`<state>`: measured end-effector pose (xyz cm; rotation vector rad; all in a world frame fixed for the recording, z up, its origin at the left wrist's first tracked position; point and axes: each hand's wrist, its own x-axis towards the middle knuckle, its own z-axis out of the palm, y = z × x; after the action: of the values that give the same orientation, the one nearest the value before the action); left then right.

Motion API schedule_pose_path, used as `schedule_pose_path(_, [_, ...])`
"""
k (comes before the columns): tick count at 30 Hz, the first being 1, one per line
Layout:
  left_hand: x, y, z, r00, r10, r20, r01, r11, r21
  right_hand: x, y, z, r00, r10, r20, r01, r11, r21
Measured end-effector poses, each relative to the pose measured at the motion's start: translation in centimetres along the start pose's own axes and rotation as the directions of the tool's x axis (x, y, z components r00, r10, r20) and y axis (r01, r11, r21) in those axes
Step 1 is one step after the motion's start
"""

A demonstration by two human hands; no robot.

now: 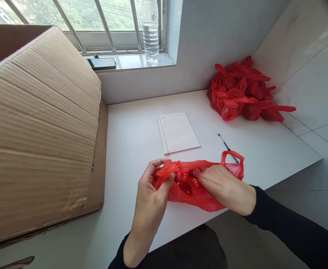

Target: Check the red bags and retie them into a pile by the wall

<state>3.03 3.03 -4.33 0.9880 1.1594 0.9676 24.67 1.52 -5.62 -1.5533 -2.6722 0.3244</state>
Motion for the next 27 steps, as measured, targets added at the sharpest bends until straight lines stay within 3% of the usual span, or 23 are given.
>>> schedule_pose_path(3, [-0.1,0.2,0.2,1.0,0.002,-0.019,-0.003,1.0,-0.03,-0.6,0.5,-0.7,0.998,-0.065,-0.014,0.066,0.998,0.018])
schedule_pose_path(8, [0.0,0.3,0.5,0.999,0.037,-0.016,-0.038,0.996,-0.078,1.8,-0.4,-1.1,0.981,0.184,-0.052,-0.183,0.983,0.035])
schedule_pose_path(12, [-0.2,0.6,0.0,0.998,0.052,-0.026,-0.054,0.995,-0.082,1.9,-2.0,-2.5,0.969,0.23,-0.085,-0.228,0.973,0.04])
schedule_pose_path(14, [-0.5,0.9,-0.5,0.997,0.074,-0.031,-0.075,0.996,-0.048,0.7,-2.4,-3.9,0.962,0.181,-0.205,-0.163,0.981,0.101])
schedule_pose_path(16, [-0.9,1.2,-1.1,0.996,0.083,-0.03,-0.083,0.997,-0.007,-0.9,-2.2,-5.2,0.91,0.129,-0.393,-0.1,0.991,0.092])
schedule_pose_path(19, [-1.4,1.7,-2.0,0.997,0.08,-0.005,-0.079,0.995,0.066,-3.1,-0.5,-5.8,0.81,0.193,-0.554,-0.228,0.974,0.006])
schedule_pose_path(21, [-1.6,2.0,-2.7,0.996,0.082,0.028,-0.085,0.986,0.147,-4.1,1.0,-5.5,0.795,0.307,-0.523,-0.343,0.939,0.03])
schedule_pose_path(24, [-2.1,3.0,-3.2,0.994,0.105,0.021,-0.107,0.951,0.29,-4.8,2.1,-6.0,0.835,0.461,-0.3,-0.409,0.885,0.222])
schedule_pose_path(25, [-2.3,3.6,-3.2,0.989,0.145,-0.003,-0.136,0.935,0.328,-4.9,2.0,-6.5,0.833,0.495,-0.247,-0.422,0.857,0.296])
schedule_pose_path(27, [-2.9,4.9,-2.8,0.956,0.277,-0.099,-0.22,0.895,0.387,-4.9,1.6,-8.1,0.802,0.543,-0.247,-0.419,0.808,0.415])
